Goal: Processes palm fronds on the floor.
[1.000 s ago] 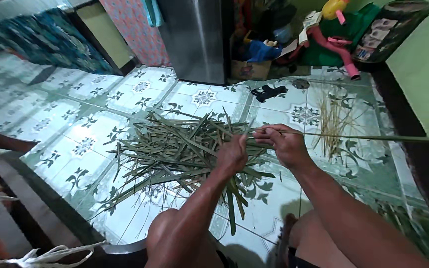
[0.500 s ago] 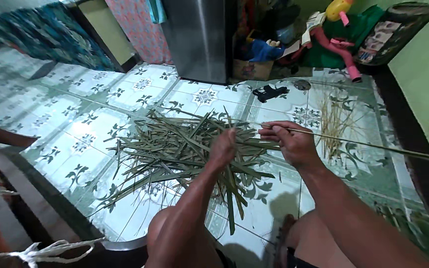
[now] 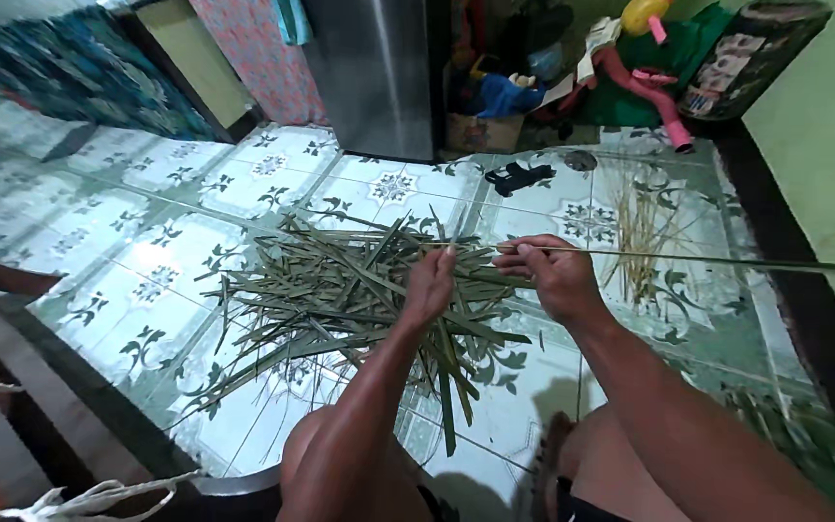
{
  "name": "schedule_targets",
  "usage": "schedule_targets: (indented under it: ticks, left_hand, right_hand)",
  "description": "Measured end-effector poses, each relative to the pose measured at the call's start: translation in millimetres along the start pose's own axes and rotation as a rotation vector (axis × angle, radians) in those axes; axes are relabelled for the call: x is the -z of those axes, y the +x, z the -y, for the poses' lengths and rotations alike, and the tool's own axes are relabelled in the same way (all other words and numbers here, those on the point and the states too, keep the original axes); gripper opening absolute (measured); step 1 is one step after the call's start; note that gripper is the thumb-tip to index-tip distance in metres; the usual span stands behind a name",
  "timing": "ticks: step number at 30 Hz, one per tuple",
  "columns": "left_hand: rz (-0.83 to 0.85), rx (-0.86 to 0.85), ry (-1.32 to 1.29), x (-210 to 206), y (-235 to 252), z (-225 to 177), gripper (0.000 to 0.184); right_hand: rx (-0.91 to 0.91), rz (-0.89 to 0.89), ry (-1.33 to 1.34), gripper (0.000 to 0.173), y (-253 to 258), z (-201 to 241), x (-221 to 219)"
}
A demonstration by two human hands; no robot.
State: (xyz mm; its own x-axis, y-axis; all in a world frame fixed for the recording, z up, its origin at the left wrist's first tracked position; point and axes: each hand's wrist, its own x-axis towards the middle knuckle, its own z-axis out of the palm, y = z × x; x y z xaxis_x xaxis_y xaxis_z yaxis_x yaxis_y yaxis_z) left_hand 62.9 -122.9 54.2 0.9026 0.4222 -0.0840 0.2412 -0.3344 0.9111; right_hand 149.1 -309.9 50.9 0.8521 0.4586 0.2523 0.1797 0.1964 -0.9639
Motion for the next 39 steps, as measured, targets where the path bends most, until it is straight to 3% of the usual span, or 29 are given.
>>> schedule_targets:
  ticks: [5,9,12,15,17,20,24,28,32,37,39]
  left_hand:
    - [0.077,0.197,-0.638,5,1,1,0.039]
    - [0.191,0.117,-0.792,5,-2,5,0.042]
    - [0.152,0.015,-0.579,-9,-9,-4,0.043]
    - [0.153,-0.224,-0.179,-24,-21,-9,0.041]
    - [0.144,-0.270,-0.044,-25,-25,-9,0.043]
    - [0.045,-0.191,-0.041,-24,-18,-1,0.045]
    - [0.124,-0.290,0.001,-27,-27,-9,0.044]
    - [0.000,-0.157,-0.045,-11,-13,2,0.047]
    - [0.080,-0.254,0.024,-21,-26,-12,0.045]
    - [-0.054,-0.141,-0.045,-6,0,13,0.048]
    - [0.004,-0.193,0.003,-15,-12,-2,0.048]
  right_hand:
    - [0.067,0.055,0.091,0.023,3,1,2]
    - [0.077,0.097,0.128,0.017,1,-2,-1]
    - [0.095,0.072,0.099,0.014,1,-5,-4]
    - [0.104,-0.069,0.017,0.010,0,-6,-8]
    - [0.084,-0.138,0.010,0.009,-2,-3,-9]
    - [0.049,-0.120,0.085,0.010,-3,1,-5]
    - [0.073,-0.116,0.078,0.008,-3,-3,-8]
    - [0.108,-0.066,0.112,0.012,-3,5,-3]
    - [0.119,-0.071,0.112,0.011,0,3,-5]
    - [0.113,-0.072,0.134,0.012,2,9,6]
    - [0.114,-0.089,0.127,0.010,4,11,3]
